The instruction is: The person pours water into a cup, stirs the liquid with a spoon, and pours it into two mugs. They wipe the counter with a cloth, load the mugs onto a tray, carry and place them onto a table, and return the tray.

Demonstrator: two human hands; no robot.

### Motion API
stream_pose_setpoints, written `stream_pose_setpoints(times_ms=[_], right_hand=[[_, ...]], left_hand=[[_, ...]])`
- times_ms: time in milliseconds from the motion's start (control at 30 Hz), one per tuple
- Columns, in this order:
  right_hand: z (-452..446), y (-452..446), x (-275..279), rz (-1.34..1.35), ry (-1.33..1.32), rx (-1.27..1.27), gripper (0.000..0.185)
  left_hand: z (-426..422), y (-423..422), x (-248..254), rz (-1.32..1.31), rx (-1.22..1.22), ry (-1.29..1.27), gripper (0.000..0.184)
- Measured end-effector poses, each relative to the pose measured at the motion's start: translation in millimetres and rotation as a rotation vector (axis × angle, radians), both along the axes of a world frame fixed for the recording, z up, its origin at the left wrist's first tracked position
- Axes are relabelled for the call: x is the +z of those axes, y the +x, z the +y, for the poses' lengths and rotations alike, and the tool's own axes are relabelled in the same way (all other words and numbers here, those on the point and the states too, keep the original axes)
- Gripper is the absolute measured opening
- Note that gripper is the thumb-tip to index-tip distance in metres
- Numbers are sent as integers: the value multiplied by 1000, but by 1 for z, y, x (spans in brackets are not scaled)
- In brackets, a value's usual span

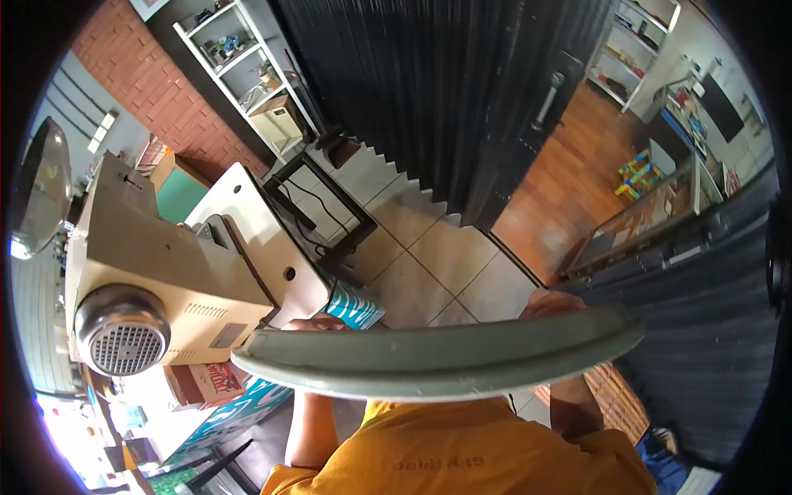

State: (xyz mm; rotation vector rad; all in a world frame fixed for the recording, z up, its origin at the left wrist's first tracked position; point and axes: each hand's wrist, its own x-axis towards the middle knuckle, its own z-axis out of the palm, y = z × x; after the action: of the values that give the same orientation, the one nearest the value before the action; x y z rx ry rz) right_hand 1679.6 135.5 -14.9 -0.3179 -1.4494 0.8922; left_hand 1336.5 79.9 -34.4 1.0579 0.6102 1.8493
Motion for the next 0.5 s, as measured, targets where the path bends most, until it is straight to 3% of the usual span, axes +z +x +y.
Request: stream_pose_setpoints(times_ms=[67, 133, 200, 233, 267, 333, 400, 433, 467, 500], right_hand=[[42, 4, -15, -39, -169, 19, 41], [88, 0, -20, -25, -162, 79, 39], [131, -14, -8, -35, -123, 222, 44], [149, -22, -6, -41, -111, 270, 45], [164, -31, -5, -9, -159, 138, 44], [197, -52, -2, 6, -225, 29, 42], [248, -65, -4, -37, -41, 38, 36], [276, -66, -6, -74, 55, 84, 33], [300, -67, -16, -80, 58, 101, 33], [318, -69, -29, -28, -37, 111, 32]], left_hand=[[25, -4, -16, -28, 196, -165, 26], [56, -12, -31, -50, 325, -270, 28], [99, -11, -24, 13, 179, 52, 31], [119, -12, -23, 202, 328, 92, 30], [138, -18, -28, 251, 377, 165, 31], [174, -26, -31, 63, 293, 147, 32], [208, -39, -38, -114, 212, 103, 33], [212, -41, -27, -206, 181, -41, 32], [224, -69, -62, 105, 249, -36, 34], [235, -66, -52, -36, 215, -34, 33]])
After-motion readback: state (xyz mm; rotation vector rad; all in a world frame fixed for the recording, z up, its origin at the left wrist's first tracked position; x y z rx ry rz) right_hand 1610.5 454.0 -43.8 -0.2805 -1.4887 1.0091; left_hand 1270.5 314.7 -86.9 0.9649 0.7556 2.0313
